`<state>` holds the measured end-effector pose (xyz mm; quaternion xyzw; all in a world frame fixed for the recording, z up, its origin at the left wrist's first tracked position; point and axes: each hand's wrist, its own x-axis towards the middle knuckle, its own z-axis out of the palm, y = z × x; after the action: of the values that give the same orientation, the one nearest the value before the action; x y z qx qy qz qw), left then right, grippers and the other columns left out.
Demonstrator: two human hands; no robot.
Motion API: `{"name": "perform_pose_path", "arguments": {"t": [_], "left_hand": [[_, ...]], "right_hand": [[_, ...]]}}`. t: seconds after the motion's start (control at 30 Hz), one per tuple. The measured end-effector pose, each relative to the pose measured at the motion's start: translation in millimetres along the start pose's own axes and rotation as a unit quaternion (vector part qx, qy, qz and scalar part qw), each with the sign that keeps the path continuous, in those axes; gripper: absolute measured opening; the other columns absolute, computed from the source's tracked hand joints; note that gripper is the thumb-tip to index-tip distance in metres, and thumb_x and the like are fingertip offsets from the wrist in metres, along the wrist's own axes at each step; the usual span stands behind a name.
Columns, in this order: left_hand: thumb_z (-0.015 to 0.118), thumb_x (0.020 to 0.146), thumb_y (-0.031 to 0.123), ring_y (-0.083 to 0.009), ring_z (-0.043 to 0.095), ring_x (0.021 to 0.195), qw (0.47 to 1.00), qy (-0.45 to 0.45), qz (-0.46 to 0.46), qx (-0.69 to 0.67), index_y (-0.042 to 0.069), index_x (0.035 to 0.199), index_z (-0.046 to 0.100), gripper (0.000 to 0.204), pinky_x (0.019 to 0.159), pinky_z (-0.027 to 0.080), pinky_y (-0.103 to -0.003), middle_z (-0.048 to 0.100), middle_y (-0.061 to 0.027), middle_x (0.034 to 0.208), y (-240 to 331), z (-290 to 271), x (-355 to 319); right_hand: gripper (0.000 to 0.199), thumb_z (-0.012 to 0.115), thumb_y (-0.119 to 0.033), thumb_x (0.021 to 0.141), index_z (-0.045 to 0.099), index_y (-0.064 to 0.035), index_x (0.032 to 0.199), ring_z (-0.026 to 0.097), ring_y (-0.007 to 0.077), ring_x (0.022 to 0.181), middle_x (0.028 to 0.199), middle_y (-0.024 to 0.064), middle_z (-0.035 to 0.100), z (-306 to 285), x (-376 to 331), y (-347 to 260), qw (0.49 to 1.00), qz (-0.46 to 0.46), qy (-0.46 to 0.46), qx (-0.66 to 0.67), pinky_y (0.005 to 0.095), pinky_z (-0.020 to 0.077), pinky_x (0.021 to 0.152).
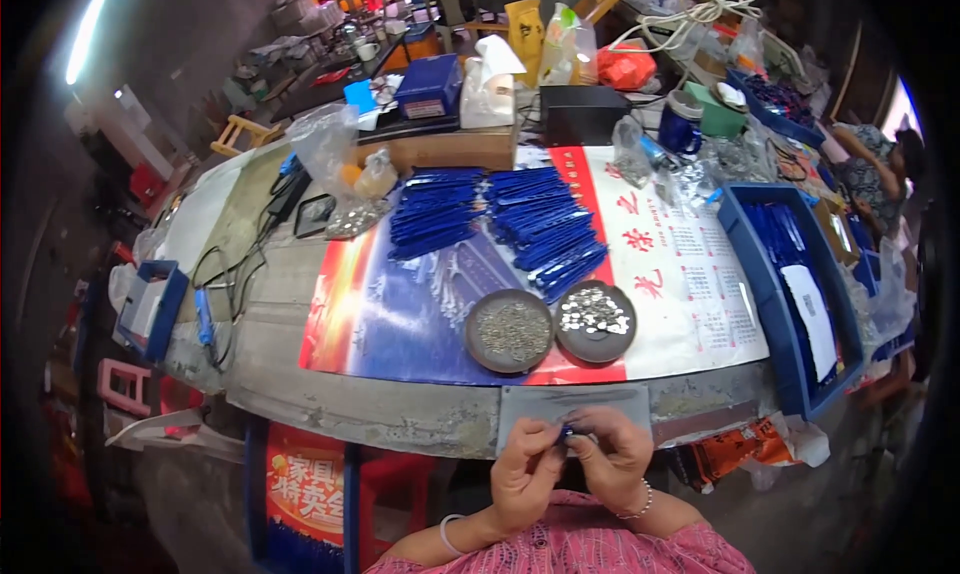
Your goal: Assembling small hardware components into blue plastic housings at a manual workstation.
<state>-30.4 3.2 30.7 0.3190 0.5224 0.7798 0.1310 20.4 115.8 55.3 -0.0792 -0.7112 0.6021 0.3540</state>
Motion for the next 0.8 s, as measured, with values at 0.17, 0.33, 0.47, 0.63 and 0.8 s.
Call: {"name": "perform_pose_path", "arguments": {"t": [0.17, 0.33, 0.47, 0.63, 0.8], "left_hand": [[0.049, 0.088, -0.007, -0.0061, 0.047, 0.068, 0.999, 0.026, -0.023, -0.024, 0.002, 0.108, 0.056, 0.023, 0.055, 0.039, -0.018, 0.045, -0.0058, 0.101, 12.2, 3.3, -2.5], [0.052, 0.087, -0.006, -0.0093, 0.05, 0.078, 0.996, 0.025, -0.058, -0.068, 0.002, 0.111, 0.056, 0.026, 0.065, 0.041, -0.019, 0.047, -0.0067, 0.102, 11.3, 4.5, -4.7], [0.054, 0.086, -0.007, -0.0118, 0.049, 0.089, 0.999, -0.003, -0.034, -0.019, 0.001, 0.111, 0.058, 0.026, 0.076, 0.04, -0.019, 0.048, -0.0071, 0.102, 12.6, 3.0, -2.7], [0.054, 0.086, -0.006, -0.0106, 0.049, 0.089, 0.994, 0.029, -0.086, -0.06, 0.0, 0.109, 0.059, 0.025, 0.075, 0.04, -0.019, 0.048, -0.0064, 0.1, 10.8, -2.6, -7.1], [0.054, 0.086, -0.007, -0.0092, 0.049, 0.085, 0.987, 0.032, -0.111, -0.111, 0.0, 0.11, 0.059, 0.025, 0.072, 0.04, -0.018, 0.048, -0.0054, 0.099, 10.3, -4.4, -8.0]], "right_hand": [[0.014, 0.069, -0.001, 0.074, 0.059, 0.0006, 0.084, 0.064, 0.0246, 0.072, 0.084, 0.0144, 0.064, -4.4, 6.3, -18.6, 0.989, -0.066, -0.042, -0.127, 0.0302, 0.0507, 0.064], [0.012, 0.063, -0.007, 0.081, 0.055, 0.0006, 0.078, 0.058, 0.0279, 0.062, 0.075, 0.0138, 0.059, -1.5, 8.2, -11.0, 0.98, -0.111, -0.05, -0.156, 0.0335, 0.0464, 0.054], [0.019, 0.057, -0.013, 0.086, 0.051, 0.0, 0.073, 0.053, 0.0304, 0.056, 0.068, 0.0142, 0.054, 3.1, 6.5, -5.5, 0.973, -0.127, -0.045, -0.186, 0.036, 0.0422, 0.05], [0.026, 0.055, -0.02, 0.086, 0.047, -0.0011, 0.071, 0.046, 0.0316, 0.051, 0.063, 0.0142, 0.047, 3.3, 4.5, 10.7, 0.972, -0.131, -0.121, -0.155, 0.0371, 0.0358, 0.046], [0.02, 0.065, -0.015, 0.079, 0.05, -0.0011, 0.078, 0.047, 0.0206, 0.054, 0.068, 0.0113, 0.05, 0.1, 11.7, 14.9, 0.983, -0.126, -0.05, -0.126, 0.0305, 0.0396, 0.049]]}}
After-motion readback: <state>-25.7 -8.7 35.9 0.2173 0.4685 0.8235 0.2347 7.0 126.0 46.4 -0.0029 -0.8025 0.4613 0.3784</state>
